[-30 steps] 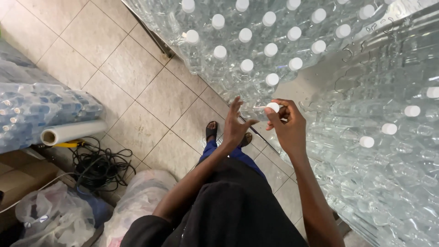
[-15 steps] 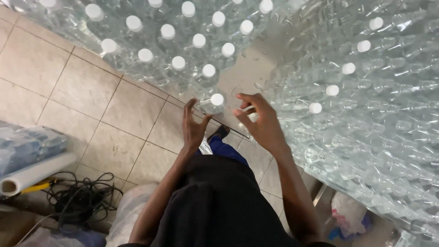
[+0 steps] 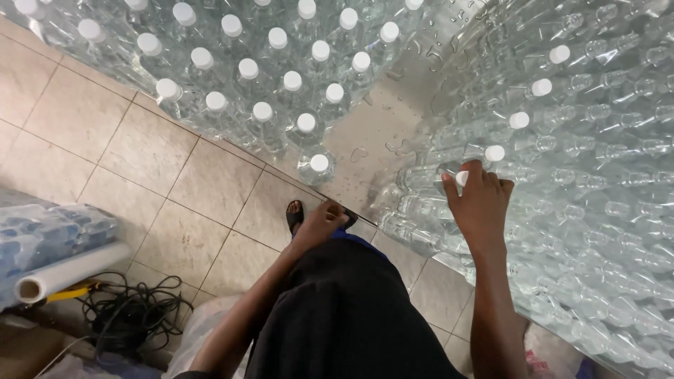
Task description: Manually placing plastic caps onto the necks of clear water bottles arranged in a grid on a table.
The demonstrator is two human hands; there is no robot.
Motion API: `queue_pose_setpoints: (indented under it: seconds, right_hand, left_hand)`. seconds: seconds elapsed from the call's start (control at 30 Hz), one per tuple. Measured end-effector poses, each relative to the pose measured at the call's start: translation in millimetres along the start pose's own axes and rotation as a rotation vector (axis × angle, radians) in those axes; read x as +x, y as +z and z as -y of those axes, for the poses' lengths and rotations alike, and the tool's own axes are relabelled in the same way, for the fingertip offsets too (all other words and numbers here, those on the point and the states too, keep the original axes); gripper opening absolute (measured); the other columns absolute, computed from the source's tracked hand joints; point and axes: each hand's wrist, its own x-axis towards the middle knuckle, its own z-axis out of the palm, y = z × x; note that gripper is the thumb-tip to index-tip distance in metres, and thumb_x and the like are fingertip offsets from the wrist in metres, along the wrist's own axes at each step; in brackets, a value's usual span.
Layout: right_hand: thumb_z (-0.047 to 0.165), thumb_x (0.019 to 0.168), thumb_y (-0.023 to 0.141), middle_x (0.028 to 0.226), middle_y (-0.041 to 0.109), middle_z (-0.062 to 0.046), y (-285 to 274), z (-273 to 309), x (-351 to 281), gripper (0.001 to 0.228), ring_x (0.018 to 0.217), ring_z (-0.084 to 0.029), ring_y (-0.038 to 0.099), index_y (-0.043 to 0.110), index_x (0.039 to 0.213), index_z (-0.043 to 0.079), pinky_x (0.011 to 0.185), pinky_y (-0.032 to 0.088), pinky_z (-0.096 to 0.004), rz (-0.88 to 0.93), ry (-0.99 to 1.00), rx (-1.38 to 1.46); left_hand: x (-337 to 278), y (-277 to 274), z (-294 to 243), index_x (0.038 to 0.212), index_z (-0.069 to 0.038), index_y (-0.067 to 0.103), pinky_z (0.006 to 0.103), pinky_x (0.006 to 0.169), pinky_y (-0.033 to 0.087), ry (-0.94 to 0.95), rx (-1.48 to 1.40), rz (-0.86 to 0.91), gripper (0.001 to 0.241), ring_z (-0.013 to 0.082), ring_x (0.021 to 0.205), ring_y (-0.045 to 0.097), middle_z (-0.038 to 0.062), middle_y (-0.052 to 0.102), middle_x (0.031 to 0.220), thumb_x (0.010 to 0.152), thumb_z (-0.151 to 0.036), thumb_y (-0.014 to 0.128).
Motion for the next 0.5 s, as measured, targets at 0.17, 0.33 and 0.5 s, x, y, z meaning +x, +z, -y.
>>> queue_pose_setpoints:
  seconds: [0.17,0.33,0.5]
  right_hand:
    - [0.051,0.093,0.09,0.065,0.064,0.0,14,9,7,0.042,0.071,-0.024,0.071,0.07,0.106,0.016,0.091,0.051,-0.041,-0.079,0.014,0.25]
    - [0.045,0.084,0.096,0.068,0.068,-0.003,-92,41,10,0.036,0.07,-0.021,0.068,0.079,0.1,0.018,0.077,0.055,-0.034,0.092,0.163,0.58]
    - [0.026,0.086,0.1,0.086,0.071,-0.005,-143,28,36,0.039,0.083,-0.011,0.064,0.08,0.119,0.015,0.082,0.054,-0.028,0.095,0.183,0.911]
  left_hand:
    - [18,36,-87,0.143,-0.025,0.061,0.0522,0.098,0.061,0.363,0.11,0.012,0.054,0.0399,0.119,0.072,0.011,0.07,0.14,0.097,-0.044,0.082]
    - [19,34,-179,0.172,-0.025,0.038,0.0569,0.136,0.026,0.722,0.192,-0.017,0.123,0.0418,0.165,0.026,0.009,0.031,0.178,0.071,-0.074,0.088]
    - [-6,1,-265,0.163,-0.018,0.043,0.0639,0.111,0.054,0.593,0.155,0.342,0.121,0.052,0.127,0.069,0.029,0.072,0.131,0.064,-0.057,0.101]
